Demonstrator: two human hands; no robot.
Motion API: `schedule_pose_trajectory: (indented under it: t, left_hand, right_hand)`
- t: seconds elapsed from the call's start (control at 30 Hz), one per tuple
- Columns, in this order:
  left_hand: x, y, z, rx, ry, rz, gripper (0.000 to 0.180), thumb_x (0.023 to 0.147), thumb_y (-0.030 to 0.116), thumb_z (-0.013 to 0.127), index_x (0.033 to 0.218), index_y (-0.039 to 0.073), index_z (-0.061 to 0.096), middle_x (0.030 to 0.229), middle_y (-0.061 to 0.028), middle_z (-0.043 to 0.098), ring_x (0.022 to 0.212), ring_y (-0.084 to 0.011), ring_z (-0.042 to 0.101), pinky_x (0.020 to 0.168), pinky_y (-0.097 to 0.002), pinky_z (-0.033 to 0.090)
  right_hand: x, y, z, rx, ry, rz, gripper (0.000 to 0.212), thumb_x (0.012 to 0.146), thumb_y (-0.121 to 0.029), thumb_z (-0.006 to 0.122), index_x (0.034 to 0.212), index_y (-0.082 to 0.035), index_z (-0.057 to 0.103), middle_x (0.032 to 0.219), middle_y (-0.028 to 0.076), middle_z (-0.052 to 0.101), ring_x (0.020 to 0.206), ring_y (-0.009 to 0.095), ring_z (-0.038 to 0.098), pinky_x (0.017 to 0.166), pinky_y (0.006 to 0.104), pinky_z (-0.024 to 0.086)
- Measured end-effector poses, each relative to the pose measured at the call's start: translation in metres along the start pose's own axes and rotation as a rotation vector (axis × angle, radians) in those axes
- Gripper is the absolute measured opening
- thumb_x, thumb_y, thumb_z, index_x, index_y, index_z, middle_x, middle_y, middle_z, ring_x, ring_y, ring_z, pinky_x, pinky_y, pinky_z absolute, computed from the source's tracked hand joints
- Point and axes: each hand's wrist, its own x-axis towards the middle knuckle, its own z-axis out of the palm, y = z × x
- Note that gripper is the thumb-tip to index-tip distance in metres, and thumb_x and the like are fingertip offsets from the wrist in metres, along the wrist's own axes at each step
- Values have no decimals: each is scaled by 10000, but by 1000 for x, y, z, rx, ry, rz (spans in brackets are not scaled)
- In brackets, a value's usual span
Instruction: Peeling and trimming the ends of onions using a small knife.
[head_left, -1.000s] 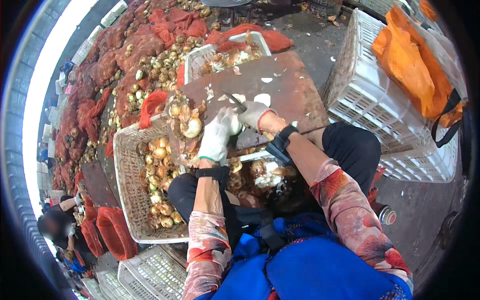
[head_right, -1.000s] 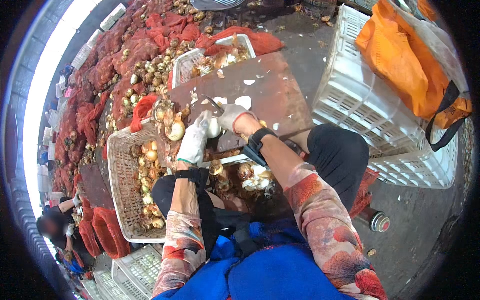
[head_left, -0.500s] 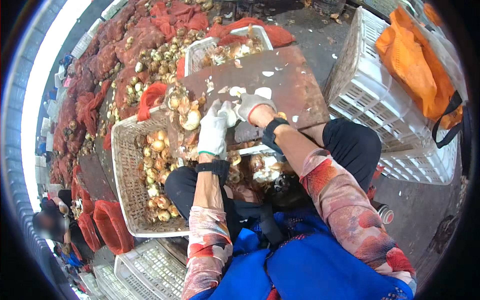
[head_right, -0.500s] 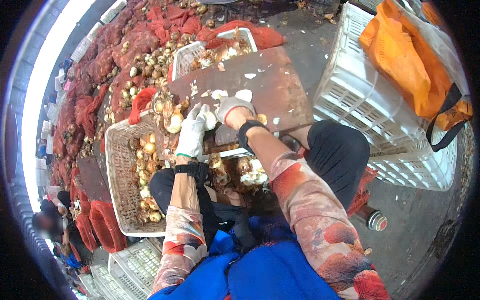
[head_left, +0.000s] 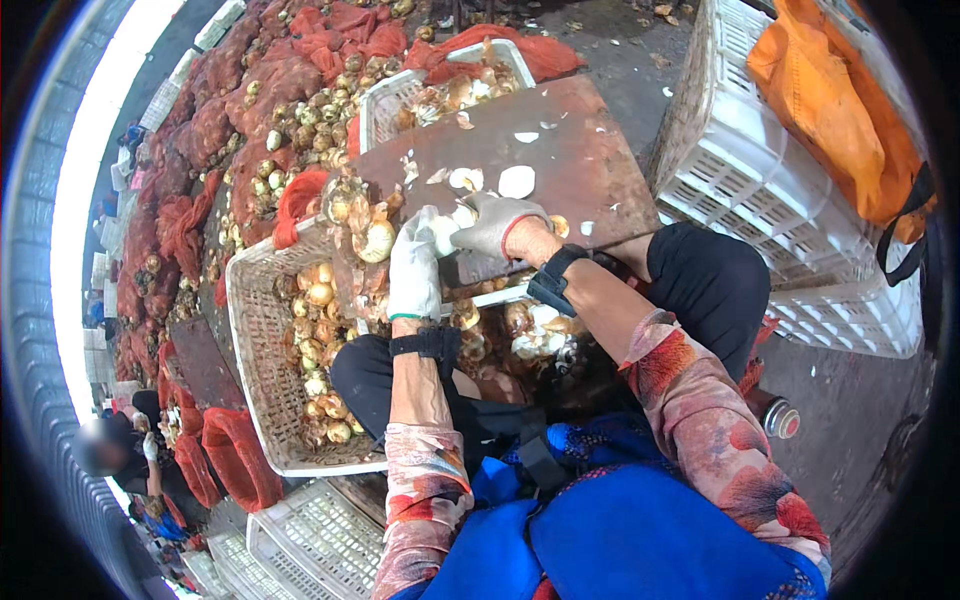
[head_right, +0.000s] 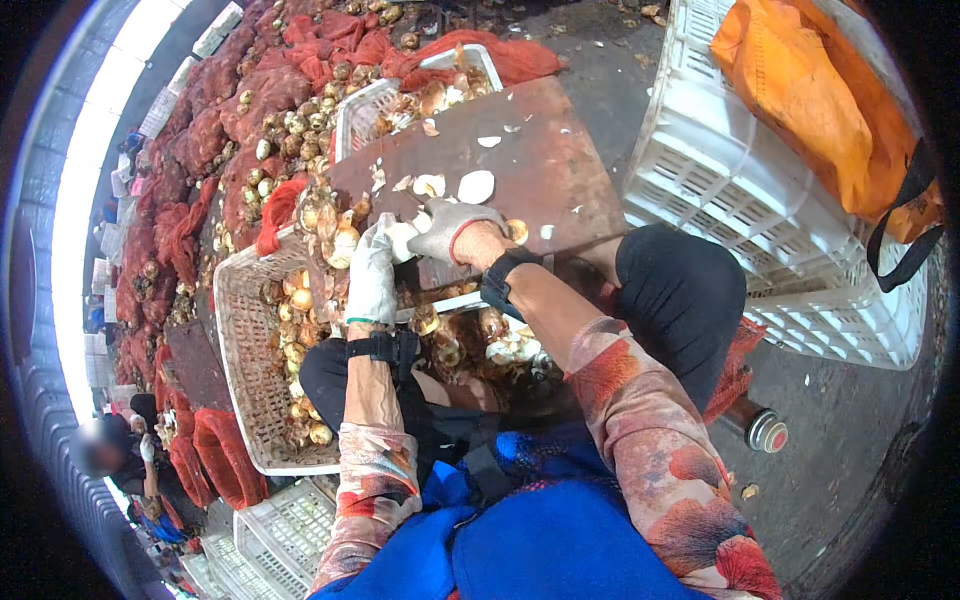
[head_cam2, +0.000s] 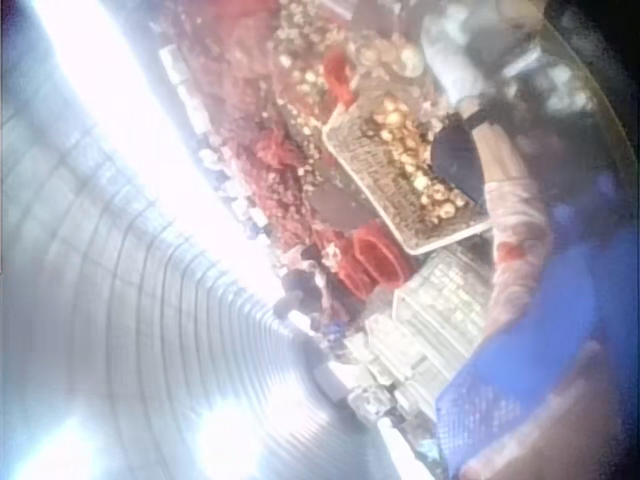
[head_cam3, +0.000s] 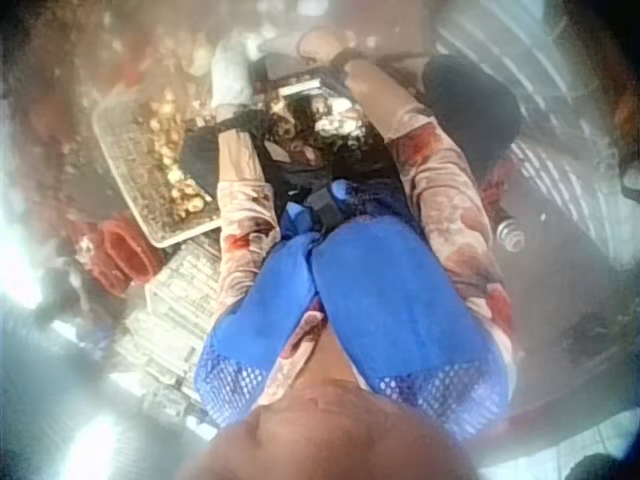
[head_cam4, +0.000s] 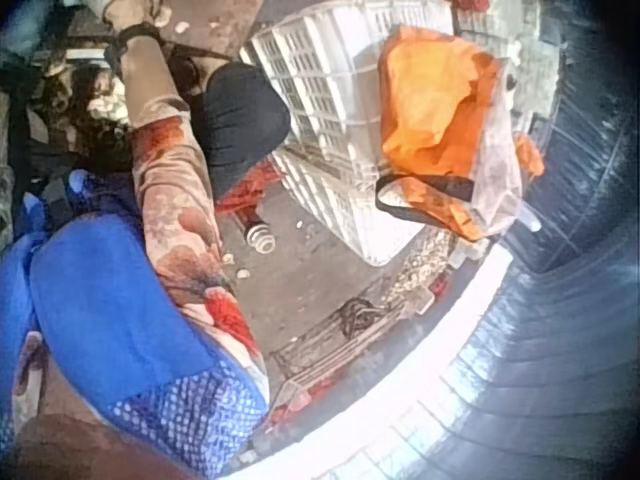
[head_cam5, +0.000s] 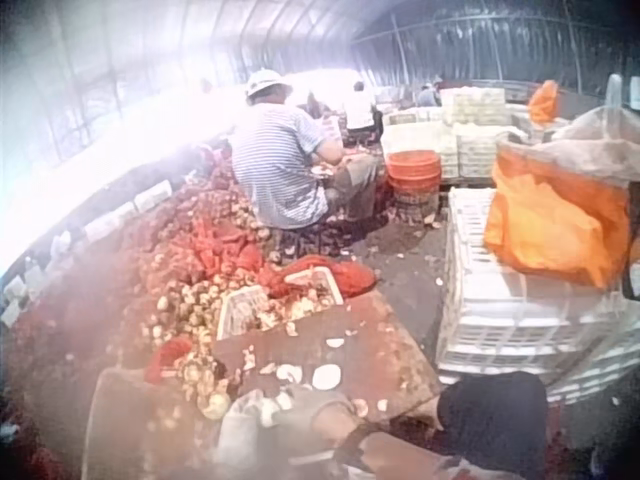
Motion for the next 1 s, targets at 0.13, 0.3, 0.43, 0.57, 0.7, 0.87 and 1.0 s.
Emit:
schedule_pose_trajectory:
  t: [0.13,0.3,0.43,0.57,0.7,0.87,1.0]
  left_hand:
    - [-4,7,7,41,-17,21,377,988,265,545,1235,-19,554,1041,-50,642,920,-115,590,843,-268,480]
    - [-2,16,11,75,7,-78,372,981,284,560,1191,-23,574,993,-33,634,859,-95,566,792,-250,461]
    - [-1,14,10,94,29,-70,398,971,354,569,1125,-12,602,907,-7,617,821,-75,524,749,-234,433]
    - [6,21,1,368,-147,-147,593,925,456,608,1198,-68,563,970,-52,637,877,-117,556,803,-255,447]
    - [15,8,3,442,-34,-66,824,888,510,632,1312,-168,434,1113,-187,641,1052,-174,580,947,-270,428]
    - [20,31,6,343,-134,-184,384,917,344,653,1019,-26,637,812,-8,637,650,-70,534,582,-214,438]
    - [4,26,0,500,-18,-192,351,911,285,655,1044,-38,624,853,-27,649,707,-74,564,618,-219,451]
  right_hand:
    - [0,1,-5,-37,-15,13,773,740,-483,575,1381,-65,463,1244,202,606,1122,335,599,952,390,455]
    - [3,2,2,0,48,26,638,784,-436,544,1323,-95,531,1217,180,624,1111,328,604,949,400,456]
    - [1,-2,8,-38,59,23,524,870,-428,490,1257,-84,569,1040,147,689,852,278,687,766,391,513]
    - [5,-2,14,-18,119,57,471,908,-410,456,1238,-97,580,1235,143,621,1128,325,599,929,454,468]
    - [5,-8,13,-13,133,86,469,923,-443,433,1183,-101,622,1210,146,635,1107,333,609,919,463,476]
    - [10,-6,10,-101,143,50,427,915,-372,497,1243,-114,587,1228,130,631,1124,328,606,907,472,493]
    - [7,-8,12,-83,145,100,410,902,-330,532,1241,-107,591,1238,130,626,1134,321,605,906,464,497]
